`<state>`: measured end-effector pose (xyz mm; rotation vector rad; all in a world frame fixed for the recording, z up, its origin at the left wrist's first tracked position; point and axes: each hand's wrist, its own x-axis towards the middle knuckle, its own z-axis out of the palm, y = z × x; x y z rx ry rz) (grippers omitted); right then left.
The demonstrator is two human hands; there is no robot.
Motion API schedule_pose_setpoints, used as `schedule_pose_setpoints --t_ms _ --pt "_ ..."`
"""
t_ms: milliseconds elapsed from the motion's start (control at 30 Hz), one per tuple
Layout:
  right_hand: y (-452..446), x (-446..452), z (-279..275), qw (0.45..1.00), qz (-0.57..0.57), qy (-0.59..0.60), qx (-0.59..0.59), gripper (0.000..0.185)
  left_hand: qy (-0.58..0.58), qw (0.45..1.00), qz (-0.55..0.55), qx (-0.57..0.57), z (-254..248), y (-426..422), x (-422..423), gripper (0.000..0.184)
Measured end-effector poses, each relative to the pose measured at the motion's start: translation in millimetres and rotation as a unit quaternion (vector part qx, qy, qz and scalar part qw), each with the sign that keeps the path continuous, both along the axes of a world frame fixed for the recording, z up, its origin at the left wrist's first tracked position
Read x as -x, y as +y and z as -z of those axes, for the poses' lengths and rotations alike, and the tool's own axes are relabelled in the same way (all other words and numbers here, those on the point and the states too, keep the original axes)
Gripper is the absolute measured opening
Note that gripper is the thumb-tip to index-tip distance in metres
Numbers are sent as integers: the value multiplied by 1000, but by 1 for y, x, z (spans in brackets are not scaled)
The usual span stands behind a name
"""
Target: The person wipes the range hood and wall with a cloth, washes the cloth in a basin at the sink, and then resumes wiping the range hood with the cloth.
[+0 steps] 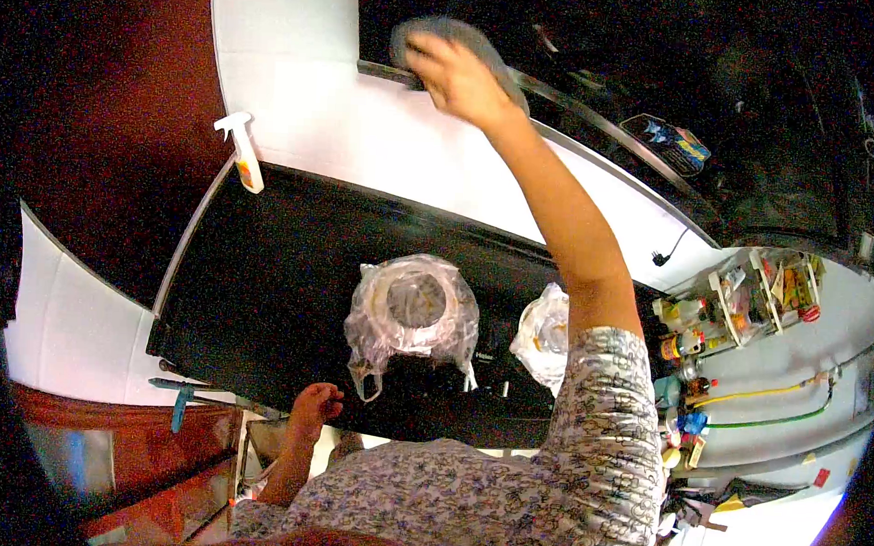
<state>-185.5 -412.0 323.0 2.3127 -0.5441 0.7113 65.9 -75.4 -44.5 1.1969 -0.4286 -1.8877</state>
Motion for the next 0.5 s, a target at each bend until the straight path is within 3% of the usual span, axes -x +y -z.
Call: schedule_pose_setpoints --t_ms 67,133,200,433,500 --pt "-12 -12 -9 1000 2 -21 5 35 -1 1000 -14 -2 1 -2 0 17" --pt "-25 -6 17 999 -1 34 -28 30 3 1000 -27 -7 3 -6 1 16" --pt "-31 -5 31 1000 5 6 -6 27 3 999 -41 -19 2 -6 -2 16" --pt "4 17 41 975 113 111 -159 21 -9 999 -41 17 -7 0 -15 15" --pt "27 30 49 979 103 54 -169 15 -12 999 -44 7 -12 3 -18 16"
